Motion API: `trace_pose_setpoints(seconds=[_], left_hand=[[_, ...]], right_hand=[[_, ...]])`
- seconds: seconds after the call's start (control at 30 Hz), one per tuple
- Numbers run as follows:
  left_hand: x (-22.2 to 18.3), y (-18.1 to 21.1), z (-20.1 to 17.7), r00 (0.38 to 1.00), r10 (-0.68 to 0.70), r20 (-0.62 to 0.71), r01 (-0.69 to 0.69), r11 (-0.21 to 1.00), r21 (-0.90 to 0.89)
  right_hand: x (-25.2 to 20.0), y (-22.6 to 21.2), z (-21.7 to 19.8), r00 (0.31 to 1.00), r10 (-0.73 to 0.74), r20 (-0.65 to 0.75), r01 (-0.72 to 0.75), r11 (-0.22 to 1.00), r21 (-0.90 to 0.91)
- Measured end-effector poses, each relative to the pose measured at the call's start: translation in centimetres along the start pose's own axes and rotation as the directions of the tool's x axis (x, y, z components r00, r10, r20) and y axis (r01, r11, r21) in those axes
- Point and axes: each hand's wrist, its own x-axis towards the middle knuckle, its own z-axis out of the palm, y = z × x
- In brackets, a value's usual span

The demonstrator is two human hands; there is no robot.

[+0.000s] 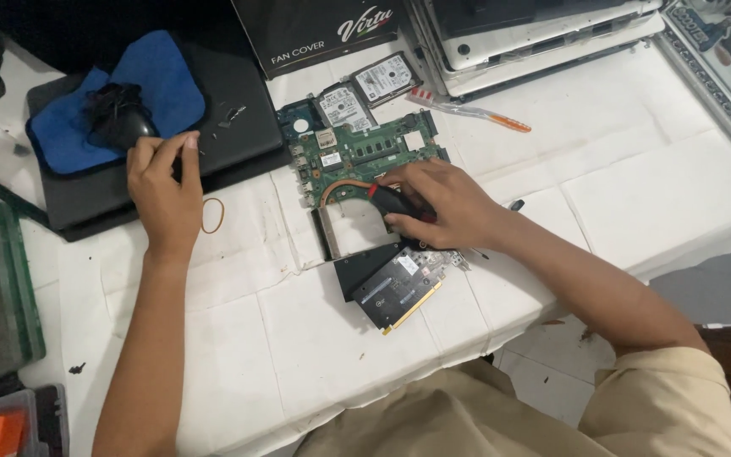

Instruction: The person is disassembling a graphics card and cleaning it with a brush on a repair bench.

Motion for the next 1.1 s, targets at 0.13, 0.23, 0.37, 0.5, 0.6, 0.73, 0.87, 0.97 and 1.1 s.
trace_pose_setpoints(seconds=[0.13, 0.23, 0.37, 0.5, 0.6, 0.73, 0.87, 0.97, 1.1], left_hand=[[0.2, 0.6, -0.4, 0.999, 0.012, -0.041, -0.013, 1.0, -0.022], [0.8, 2.3, -1.5, 0.996, 0.02, -0.085, -0.027, 0.996, -0.082], [1.0, 6.6, -3.3, 0.998, 0.032, -0.057, -0.043, 0.979, -0.2], [-2.9, 14.9, -4.2, 0.92, -0.048, 0.388, 0.192, 0.92, -0.341], [-6.1, 18.9, -4.5, 0.631, 0.204, 0.748, 0.155, 0.912, -0.38], [-9.7, 20.5, -2.0, 0.787, 0.296, 0.541, -0.184, 0.95, -0.253], [-10.0, 20.8, -1.4, 0.815, 0.358, 0.456, -0.36, 0.929, -0.086], [-9.9, 20.2, -1.3, 0.799, 0.411, 0.438, -0.438, 0.898, -0.044], [-9.1, 19.6, -1.5, 0.796, 0.457, 0.398, -0.484, 0.874, -0.036]], right_hand=[[-0.2, 0.4, -0.2, 0.993, 0.096, -0.062, -0.088, 0.988, 0.127], [-0.7, 1.6, -0.5, 0.978, 0.161, -0.131, -0.14, 0.977, 0.158], [-0.2, 2.2, -2.5, 0.981, 0.125, -0.149, -0.141, 0.985, -0.103], [-0.1, 2.1, -3.8, 0.97, 0.237, -0.049, -0.242, 0.946, -0.217], [0.0, 2.1, -3.9, 0.954, 0.298, 0.023, -0.275, 0.906, -0.322], [-0.8, 2.9, -3.1, 0.959, 0.223, 0.174, -0.1, 0.842, -0.531], [-0.4, 2.3, -2.8, 0.931, 0.291, 0.221, -0.134, 0.834, -0.535], [0.0, 1.9, -3.4, 0.908, 0.343, 0.24, -0.18, 0.838, -0.516], [-0.2, 3.0, -6.0, 0.848, 0.459, 0.266, -0.347, 0.859, -0.377]])
